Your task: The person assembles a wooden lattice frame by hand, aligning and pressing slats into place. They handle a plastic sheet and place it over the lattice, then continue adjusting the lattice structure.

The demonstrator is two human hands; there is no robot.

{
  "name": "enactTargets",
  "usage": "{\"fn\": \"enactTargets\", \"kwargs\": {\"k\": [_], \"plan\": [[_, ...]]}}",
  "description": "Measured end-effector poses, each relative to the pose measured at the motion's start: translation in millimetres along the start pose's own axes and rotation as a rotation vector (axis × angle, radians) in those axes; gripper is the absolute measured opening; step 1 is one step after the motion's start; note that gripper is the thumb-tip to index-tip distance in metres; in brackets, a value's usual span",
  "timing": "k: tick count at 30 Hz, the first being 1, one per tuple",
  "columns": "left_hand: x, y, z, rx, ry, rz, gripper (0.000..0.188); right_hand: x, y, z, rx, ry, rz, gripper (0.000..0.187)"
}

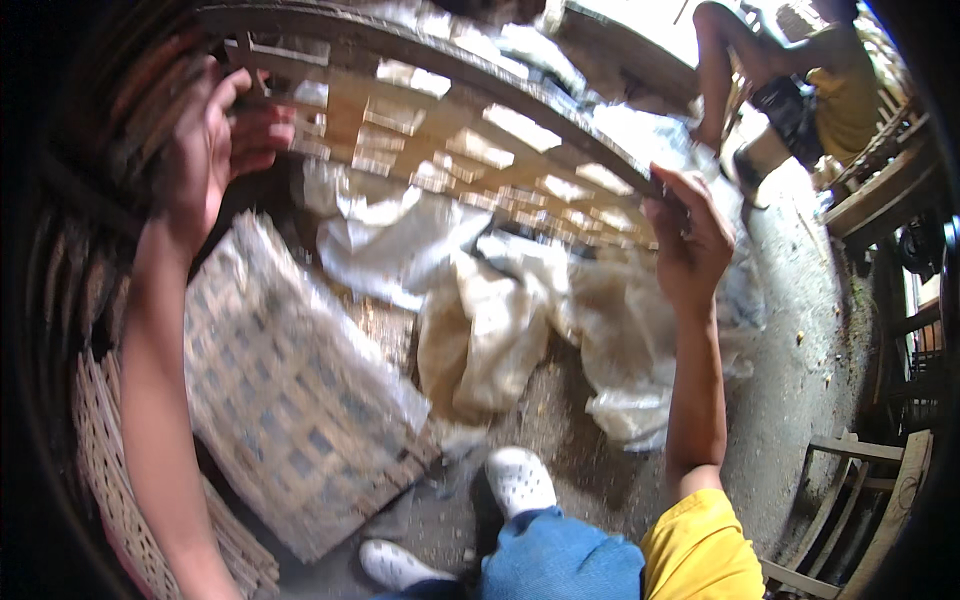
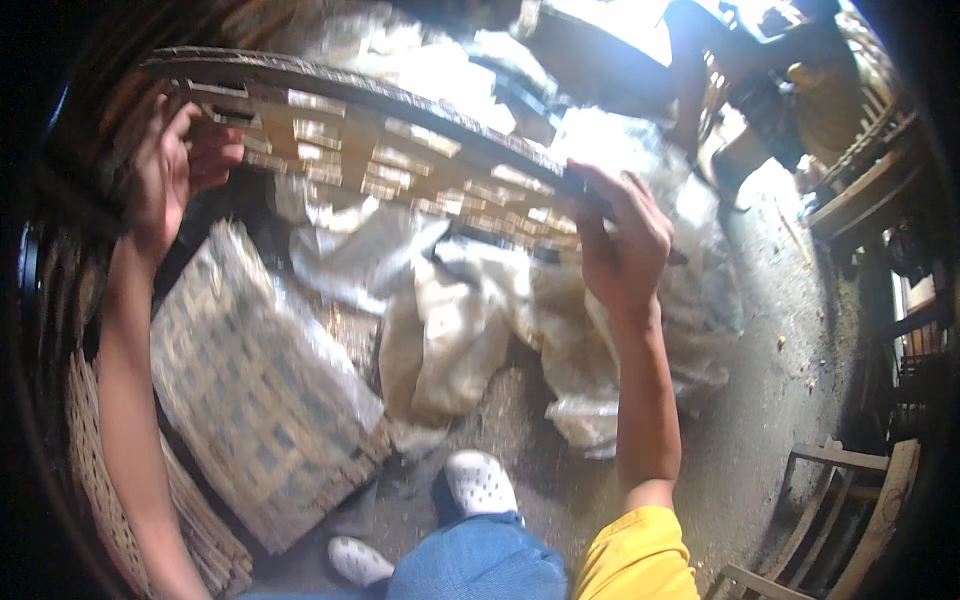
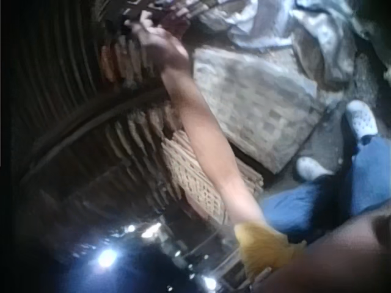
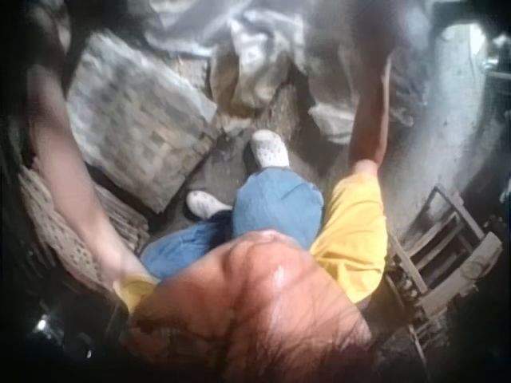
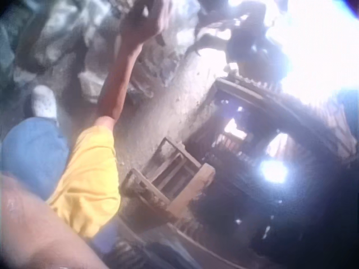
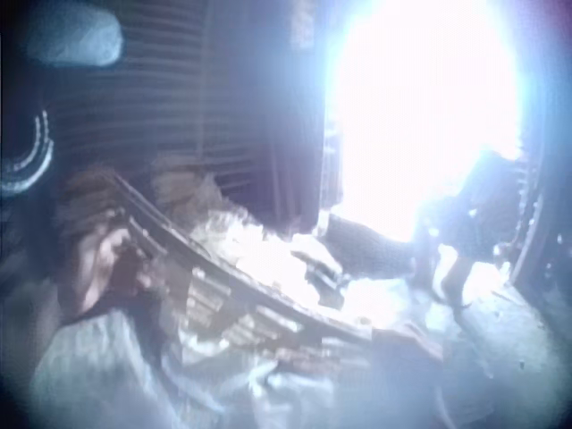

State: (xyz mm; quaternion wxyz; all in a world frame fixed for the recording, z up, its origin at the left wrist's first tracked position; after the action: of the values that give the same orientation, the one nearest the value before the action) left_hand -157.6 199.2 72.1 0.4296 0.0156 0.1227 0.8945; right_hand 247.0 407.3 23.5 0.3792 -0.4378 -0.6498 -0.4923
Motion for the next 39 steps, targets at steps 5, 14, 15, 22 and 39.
{"fn": "enactTargets", "kwargs": {"k": [5,14,15,22,39], "plan": [[-69,-23,68,0.835,-0.581,0.479,0.052,-2,28,32,0.260,-0.328,0.061,0.029],[-71,-3,2,0.324,-0.213,0.129,0.053,-13,21,83,0.479,-0.426,-0.025,0.038],[-75,-11,7,0.321,-0.201,0.136,0.052,-12,16,88,0.443,-0.406,-0.044,0.040],[-102,-37,40,0.269,-0.081,0.165,0.047,-18,-15,105,0.333,-0.421,-0.058,0.046],[-122,-53,-8,0.172,0.148,0.012,0.033,-67,-175,145,0.415,-0.551,-0.163,0.045]]}}
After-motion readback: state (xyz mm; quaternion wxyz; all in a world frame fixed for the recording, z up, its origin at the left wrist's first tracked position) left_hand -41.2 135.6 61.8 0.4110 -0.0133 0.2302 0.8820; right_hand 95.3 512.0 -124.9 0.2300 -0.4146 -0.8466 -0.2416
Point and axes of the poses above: each hand's wrist, its own x-axis towards the middle knuckle, its own y-axis out of the back of the hand, z = x × y, the point moved 9 cm from there along x, towards the middle knuckle, and after that the axes turned 11 degrees about y, right-handed, at the moved point
